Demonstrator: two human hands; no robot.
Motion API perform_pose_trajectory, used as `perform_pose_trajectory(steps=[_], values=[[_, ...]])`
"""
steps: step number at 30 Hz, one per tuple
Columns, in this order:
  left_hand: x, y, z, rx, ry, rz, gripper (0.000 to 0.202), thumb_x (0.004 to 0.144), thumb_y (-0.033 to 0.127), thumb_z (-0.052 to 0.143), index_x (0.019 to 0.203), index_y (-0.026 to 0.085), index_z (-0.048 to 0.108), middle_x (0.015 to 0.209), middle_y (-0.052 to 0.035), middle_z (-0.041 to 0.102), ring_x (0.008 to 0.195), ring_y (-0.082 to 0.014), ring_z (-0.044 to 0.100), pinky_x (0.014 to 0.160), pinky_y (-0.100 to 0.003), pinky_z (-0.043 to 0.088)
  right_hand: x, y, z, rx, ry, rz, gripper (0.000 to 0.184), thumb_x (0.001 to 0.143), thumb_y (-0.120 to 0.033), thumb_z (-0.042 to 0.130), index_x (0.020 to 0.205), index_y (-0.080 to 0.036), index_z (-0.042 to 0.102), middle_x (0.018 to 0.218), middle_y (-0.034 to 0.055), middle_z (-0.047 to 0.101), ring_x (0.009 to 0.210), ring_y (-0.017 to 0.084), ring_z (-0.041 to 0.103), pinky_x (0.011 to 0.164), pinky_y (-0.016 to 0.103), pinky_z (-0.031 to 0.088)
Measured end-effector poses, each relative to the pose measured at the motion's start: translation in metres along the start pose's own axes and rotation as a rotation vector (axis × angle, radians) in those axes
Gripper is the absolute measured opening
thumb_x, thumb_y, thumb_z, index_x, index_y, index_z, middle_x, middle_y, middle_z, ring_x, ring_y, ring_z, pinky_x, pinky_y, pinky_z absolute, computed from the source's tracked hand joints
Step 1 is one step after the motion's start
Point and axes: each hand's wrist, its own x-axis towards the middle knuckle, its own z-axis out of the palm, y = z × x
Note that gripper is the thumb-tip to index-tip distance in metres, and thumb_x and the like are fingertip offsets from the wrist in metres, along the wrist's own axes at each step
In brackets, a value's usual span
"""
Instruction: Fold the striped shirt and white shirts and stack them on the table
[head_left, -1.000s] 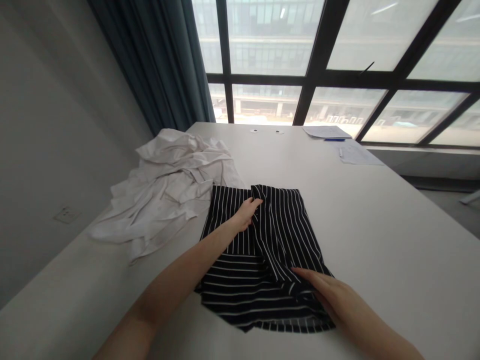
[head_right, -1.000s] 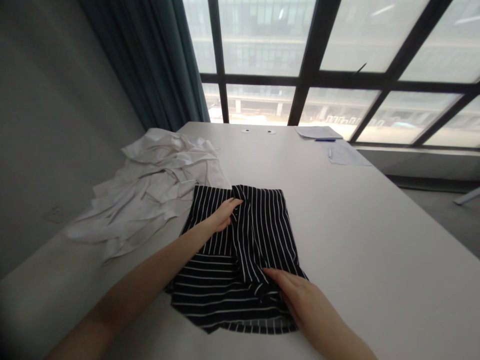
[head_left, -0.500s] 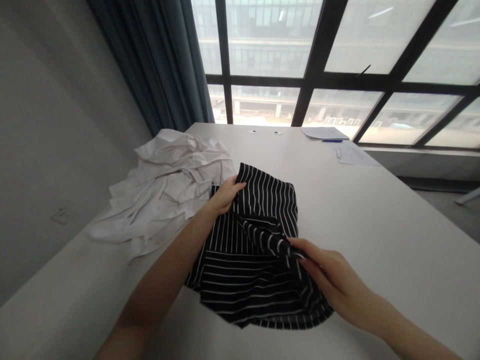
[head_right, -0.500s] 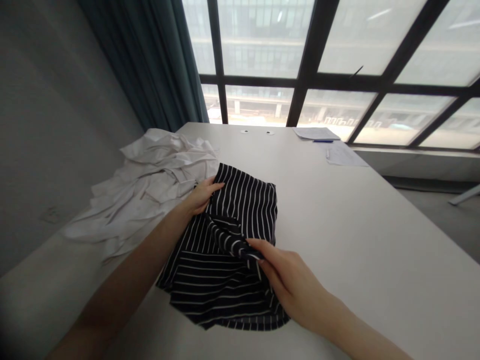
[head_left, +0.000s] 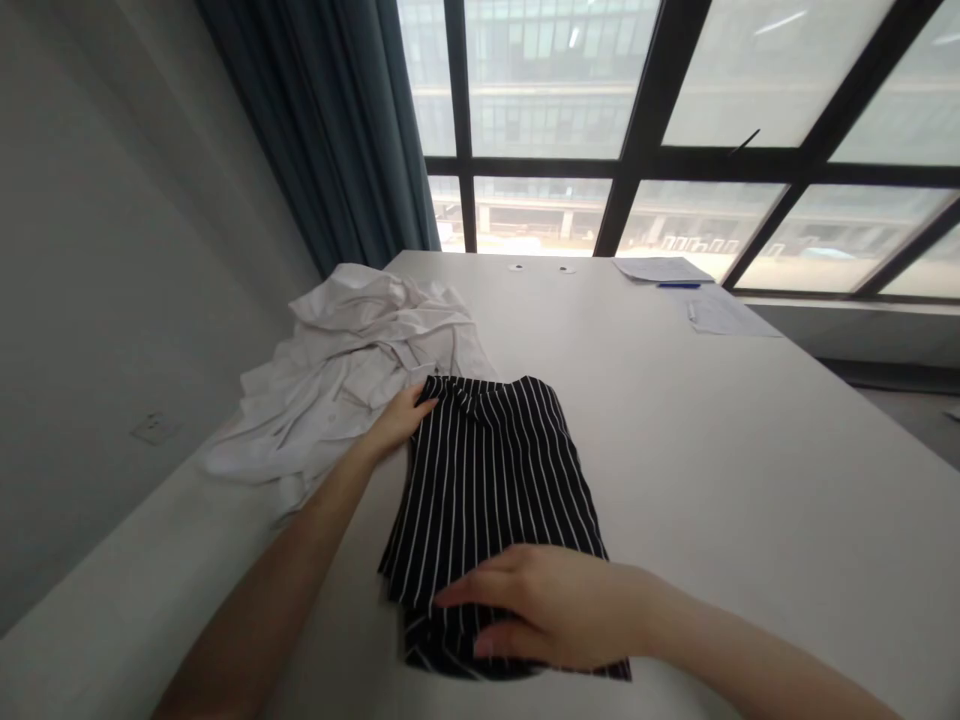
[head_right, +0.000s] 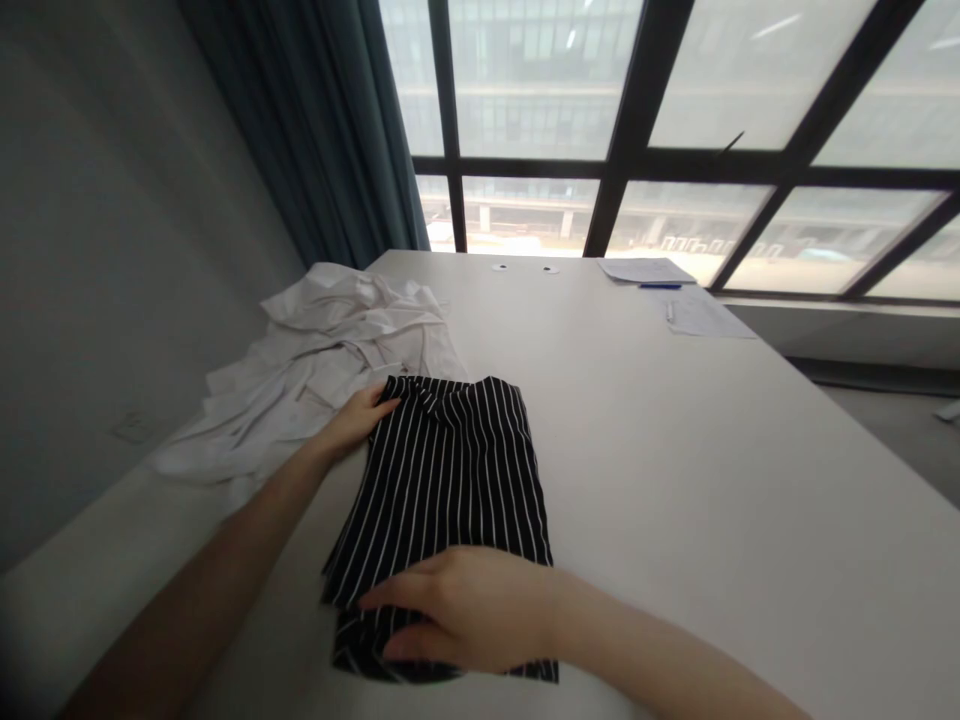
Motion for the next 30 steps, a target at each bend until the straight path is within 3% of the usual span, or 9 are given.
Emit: perform_pose_trajectory(steps=[4,8,12,16,19,21,25,27,30], values=[[0.009,0.006,0.002,0.112,0.04,0.096,0.02,0.08,0.028,0.055,0.092,0.016,0.064,0.099,-0.0064,0.071,0.099,-0.0259,0.064,0.095,-0.04,0.047,-0.02,0.011,-0.017,-0.04,0.108,0.079,0.037,0.101,-0.026,0.039,0.131,-0.021,0.06,0.121,0.0055,0.068,0.117,0.017,0.059,0.103,0.032,0.042],[0.021,0.005,0.008,0.092,0.113,0.156,0.02,0.081,0.025,0.052,0.096,0.015,0.061,0.102,-0.0077,0.069,0.1,-0.0245,0.063,0.096,-0.039,0.047,-0.034,0.027,-0.002,-0.015,0.067,0.071,0.037,0.099,-0.019,0.04,0.131,-0.022,0.06,0.13,0.0038,0.064,0.13,0.016,0.048,0.111,0.034,0.037],[0.03,-0.004,0.011,0.15,0.139,0.153,0.02,0.078,0.021,0.053,0.097,0.014,0.059,0.103,-0.0099,0.068,0.101,-0.0249,0.062,0.096,-0.039,0.046,-0.037,0.04,-0.003,-0.035,0.135,0.091,0.035,0.1,-0.02,0.038,0.125,-0.021,0.063,0.123,0.0049,0.067,0.119,0.015,0.056,0.105,0.032,0.042],[0.03,-0.01,0.009,0.157,0.147,0.094,0.025,0.082,0.024,0.054,0.105,0.017,0.058,0.102,-0.0083,0.069,0.099,-0.0236,0.064,0.093,-0.038,0.048,-0.023,0.077,-0.042,-0.24,0.457,0.118,0.033,0.099,-0.02,0.036,0.118,-0.021,0.063,0.12,0.0082,0.066,0.122,0.02,0.053,0.106,0.042,0.039],[0.028,-0.008,0.01,0.21,0.153,0.078,0.026,0.084,0.022,0.051,0.109,0.018,0.057,0.102,-0.0076,0.068,0.099,-0.0226,0.064,0.092,-0.037,0.048,-0.001,0.122,-0.075,-0.303,0.757,0.203,0.037,0.097,-0.032,0.044,0.131,-0.021,0.052,0.135,0.012,0.056,0.13,0.024,0.045,0.109,0.048,0.033],[0.027,-0.004,0.011,0.275,0.154,0.099,0.026,0.085,0.02,0.049,0.11,0.019,0.056,0.103,-0.0078,0.068,0.099,-0.0228,0.063,0.092,-0.037,0.047,0.013,0.151,-0.091,-0.244,0.837,0.288,0.041,0.093,-0.038,0.049,0.13,-0.019,0.051,0.137,0.0143,0.053,0.132,0.026,0.041,0.11,0.049,0.03],[0.029,0.0,0.015,0.425,0.197,0.154,0.025,0.088,0.019,0.047,0.112,0.02,0.055,0.105,-0.0092,0.066,0.101,-0.0257,0.062,0.092,-0.039,0.046,0.024,0.189,-0.106,-0.117,0.809,0.331,0.027,0.091,-0.04,0.049,0.1,-0.018,0.06,0.103,0.0102,0.067,0.099,0.022,0.06,0.094,0.04,0.043],[0.032,0.0,0.016,0.461,0.207,0.168,0.025,0.089,0.018,0.046,0.113,0.02,0.053,0.106,-0.01,0.066,0.101,-0.0266,0.063,0.091,-0.038,0.045,0.02,0.199,-0.108,-0.101,0.825,0.338,0.026,0.091,-0.042,0.045,0.088,-0.019,0.057,0.09,0.0069,0.066,0.086,0.02,0.059,0.085,0.036,0.045],[0.035,-0.002,0.019,0.481,0.202,0.166,0.027,0.092,0.021,0.045,0.118,0.019,0.051,0.103,-0.0115,0.067,0.097,-0.0281,0.064,0.088,-0.038,0.046,0.01,0.21,-0.11,-0.079,0.861,0.36,0.028,0.092,-0.043,0.04,0.084,-0.02,0.053,0.083,0.0051,0.063,0.078,0.019,0.056,0.077,0.034,0.045]])
